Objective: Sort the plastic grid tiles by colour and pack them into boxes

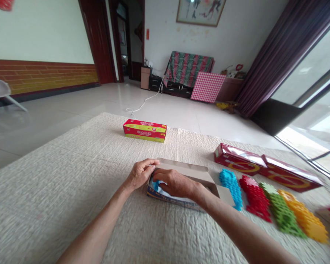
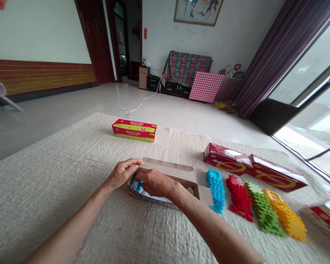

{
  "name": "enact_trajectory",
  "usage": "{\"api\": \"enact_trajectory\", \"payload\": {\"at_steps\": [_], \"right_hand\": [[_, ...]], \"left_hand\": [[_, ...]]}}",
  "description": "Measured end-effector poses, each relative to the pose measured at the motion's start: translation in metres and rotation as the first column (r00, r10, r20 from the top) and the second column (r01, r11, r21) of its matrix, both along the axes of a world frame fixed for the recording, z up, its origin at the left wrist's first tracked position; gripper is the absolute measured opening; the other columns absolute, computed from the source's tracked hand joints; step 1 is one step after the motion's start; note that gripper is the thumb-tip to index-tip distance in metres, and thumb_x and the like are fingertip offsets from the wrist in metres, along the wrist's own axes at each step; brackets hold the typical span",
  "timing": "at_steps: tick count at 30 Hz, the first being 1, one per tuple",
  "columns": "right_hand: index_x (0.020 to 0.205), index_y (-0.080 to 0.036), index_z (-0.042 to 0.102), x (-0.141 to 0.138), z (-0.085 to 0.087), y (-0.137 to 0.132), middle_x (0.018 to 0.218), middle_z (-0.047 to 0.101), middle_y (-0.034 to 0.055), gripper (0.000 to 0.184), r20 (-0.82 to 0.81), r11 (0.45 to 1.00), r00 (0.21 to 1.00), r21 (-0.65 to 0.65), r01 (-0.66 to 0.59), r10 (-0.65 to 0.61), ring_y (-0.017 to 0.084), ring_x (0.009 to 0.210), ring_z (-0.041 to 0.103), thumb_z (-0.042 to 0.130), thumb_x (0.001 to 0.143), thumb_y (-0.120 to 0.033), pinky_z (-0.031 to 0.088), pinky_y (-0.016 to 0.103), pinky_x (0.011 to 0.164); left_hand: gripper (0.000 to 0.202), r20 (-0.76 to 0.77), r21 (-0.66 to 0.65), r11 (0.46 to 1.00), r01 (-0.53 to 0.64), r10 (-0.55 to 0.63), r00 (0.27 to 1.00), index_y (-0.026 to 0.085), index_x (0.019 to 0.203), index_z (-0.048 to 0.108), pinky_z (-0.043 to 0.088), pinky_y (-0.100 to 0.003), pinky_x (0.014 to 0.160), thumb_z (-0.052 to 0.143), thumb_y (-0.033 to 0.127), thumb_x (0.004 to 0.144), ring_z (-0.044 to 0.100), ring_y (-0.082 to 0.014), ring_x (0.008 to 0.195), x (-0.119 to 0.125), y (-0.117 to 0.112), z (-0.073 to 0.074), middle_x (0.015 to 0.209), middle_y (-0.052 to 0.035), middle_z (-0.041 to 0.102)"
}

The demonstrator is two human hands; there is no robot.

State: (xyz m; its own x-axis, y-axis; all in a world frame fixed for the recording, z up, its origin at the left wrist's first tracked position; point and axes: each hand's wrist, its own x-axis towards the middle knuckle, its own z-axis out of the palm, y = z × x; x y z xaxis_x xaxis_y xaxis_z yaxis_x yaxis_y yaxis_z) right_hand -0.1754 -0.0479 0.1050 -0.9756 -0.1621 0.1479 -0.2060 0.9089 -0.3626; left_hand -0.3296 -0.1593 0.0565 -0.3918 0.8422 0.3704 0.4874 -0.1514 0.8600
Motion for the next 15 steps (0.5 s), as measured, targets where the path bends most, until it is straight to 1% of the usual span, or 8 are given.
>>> {"api": "enact_trajectory", "payload": {"at_steps": [5,8,12,15], "right_hand": [[0.095,-0.017,0.059,0.0053,0.0081,0.0025,0.095,0.06,0.0041,0.02,0.008,1.0,1.0,0.002,0.01,-0.01,0.011,0.083,0.055,0.046,0.085,-0.007,0.046,0.024,0.076],[0.095,-0.017,0.059,0.0071,0.0056,0.0037,0.091,0.06,0.0039,0.018,0.02,1.0,1.0,0.019,0.02,-0.021,0.012,0.081,0.055,0.046,0.086,-0.008,0.046,0.024,0.075],[0.096,-0.016,0.059,0.0041,0.0003,0.0039,0.093,0.061,0.0042,0.018,0.034,1.0,0.999,0.021,0.018,-0.019,0.012,0.081,0.055,0.047,0.084,-0.007,0.047,0.024,0.075],[0.096,-0.016,0.058,0.0003,0.0005,0.0034,0.092,0.061,0.004,0.018,0.035,1.0,0.999,0.027,0.011,-0.012,0.012,0.079,0.055,0.047,0.085,-0.008,0.046,0.024,0.073]], "left_hand": [[0.025,0.015,0.006,1.0,-0.008,0.008,1.0,0.018,0.099,0.069,0.051,-0.026,0.087,0.05,0.026,0.084,0.067,-0.0167,0.095,0.0006,-0.0001,0.0012,0.1,-0.004,0.073],[0.025,0.012,0.006,1.0,-0.005,0.005,1.0,0.018,0.099,0.069,0.051,-0.025,0.087,0.05,0.025,0.085,0.067,-0.0164,0.096,0.0005,0.0003,0.001,0.1,-0.0041,0.073],[0.026,0.002,0.009,1.0,-0.006,0.006,1.0,0.018,0.099,0.069,0.051,-0.025,0.087,0.05,0.025,0.084,0.067,-0.0165,0.095,0.0004,0.0004,0.0007,0.099,-0.004,0.073],[0.026,0.005,0.009,1.0,-0.008,0.008,1.0,0.018,0.098,0.07,0.051,-0.026,0.087,0.05,0.026,0.084,0.067,-0.0168,0.095,0.0005,0.0001,0.0012,0.099,-0.0039,0.073]]}}
